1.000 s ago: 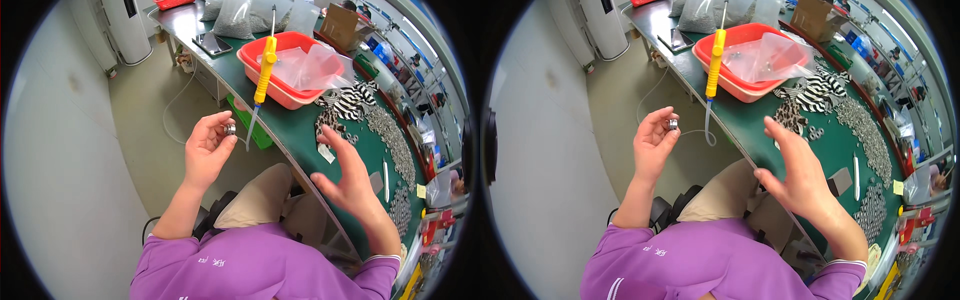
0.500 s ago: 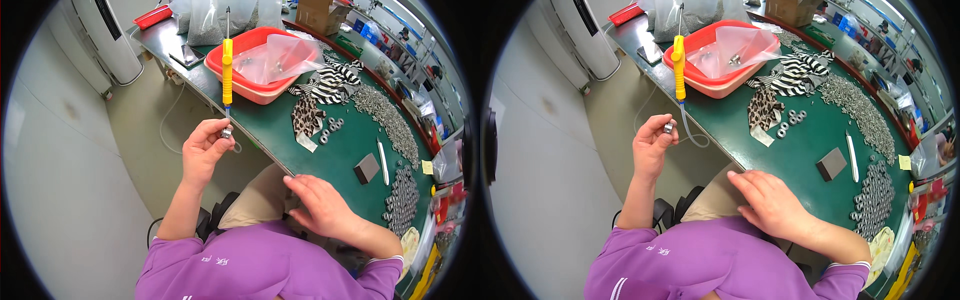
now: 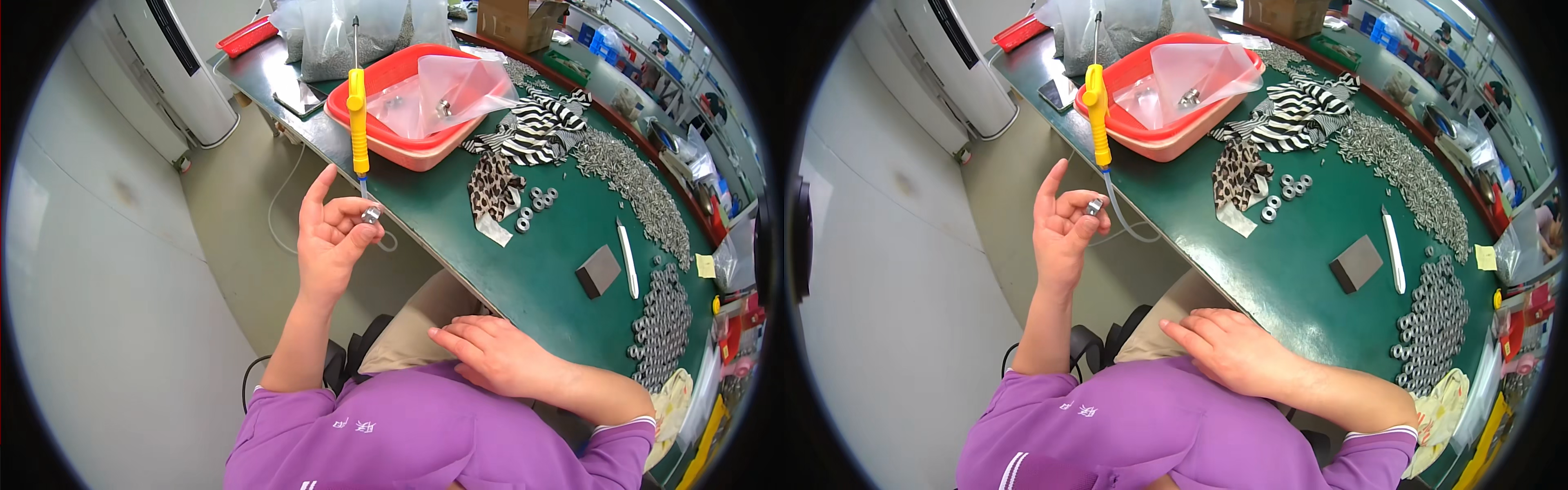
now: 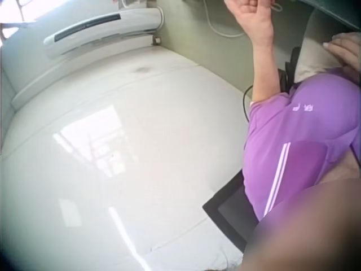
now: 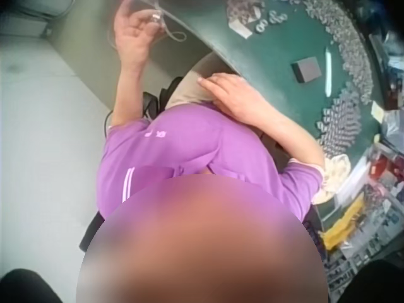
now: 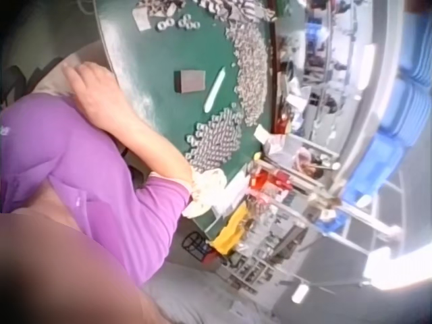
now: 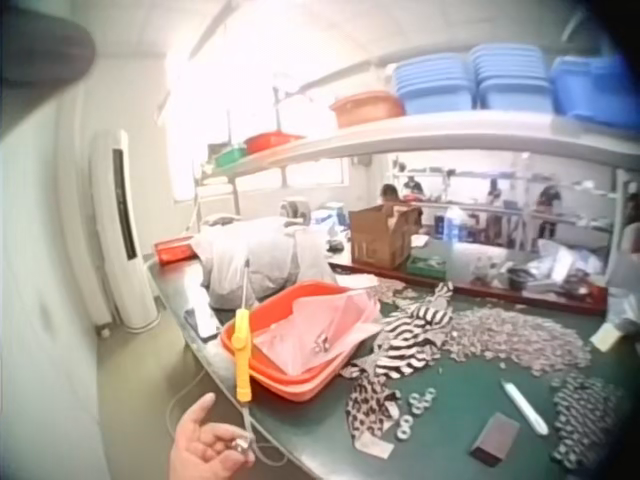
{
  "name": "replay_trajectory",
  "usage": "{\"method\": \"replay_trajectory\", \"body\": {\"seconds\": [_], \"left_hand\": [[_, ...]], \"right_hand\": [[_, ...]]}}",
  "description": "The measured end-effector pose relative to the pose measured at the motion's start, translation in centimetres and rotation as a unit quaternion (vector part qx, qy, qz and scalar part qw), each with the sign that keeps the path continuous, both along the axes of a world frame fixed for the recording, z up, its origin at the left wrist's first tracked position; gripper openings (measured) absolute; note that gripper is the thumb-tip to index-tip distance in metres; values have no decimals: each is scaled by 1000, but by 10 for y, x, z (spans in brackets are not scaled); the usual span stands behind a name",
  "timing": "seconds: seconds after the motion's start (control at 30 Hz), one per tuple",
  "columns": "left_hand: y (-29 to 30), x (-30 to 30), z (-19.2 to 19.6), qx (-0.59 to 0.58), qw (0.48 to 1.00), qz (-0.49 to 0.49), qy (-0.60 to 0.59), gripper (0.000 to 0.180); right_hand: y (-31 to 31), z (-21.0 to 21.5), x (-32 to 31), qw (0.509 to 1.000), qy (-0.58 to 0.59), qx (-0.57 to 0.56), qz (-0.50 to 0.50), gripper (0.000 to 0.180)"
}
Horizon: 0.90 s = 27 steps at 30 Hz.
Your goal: The recorder is assembling and cleaning small metal bearings using a sanding block and an air nozzle at a factory workbench.
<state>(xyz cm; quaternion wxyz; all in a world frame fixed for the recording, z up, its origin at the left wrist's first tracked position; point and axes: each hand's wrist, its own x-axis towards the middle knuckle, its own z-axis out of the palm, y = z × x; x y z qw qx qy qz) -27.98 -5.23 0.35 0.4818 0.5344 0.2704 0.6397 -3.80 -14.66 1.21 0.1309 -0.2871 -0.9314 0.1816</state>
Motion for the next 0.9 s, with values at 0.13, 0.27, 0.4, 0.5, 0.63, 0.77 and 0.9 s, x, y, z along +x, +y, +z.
{"method": "replay_trajectory", "body": {"seconds": [0.13,0.27,0.4,0.5,0.63,0.77,0.9], "left_hand": [[0,0,-1,-11,1000,-8,5,52],[2,-1,-4,-33,998,-42,-18,23],[1,-2,-7,-51,996,-52,-41,21],[1,-1,-6,-47,996,-54,-46,21],[0,-1,-6,-46,996,-55,-47,21],[0,0,-6,-40,997,-54,-43,20],[0,-1,-7,-39,998,-51,-29,27]], "right_hand": [[-3,-4,-1,1000,0,-3,2,52],[-3,-5,-1,1000,-7,-7,4,52],[-3,-5,-1,1000,-12,-10,0,52],[-4,-7,0,1000,-12,-12,0,52],[-4,-6,0,1000,-14,-12,0,52],[-4,-6,0,1000,-13,-8,-1,51],[-4,-7,0,1000,-10,-3,-1,50]]}}
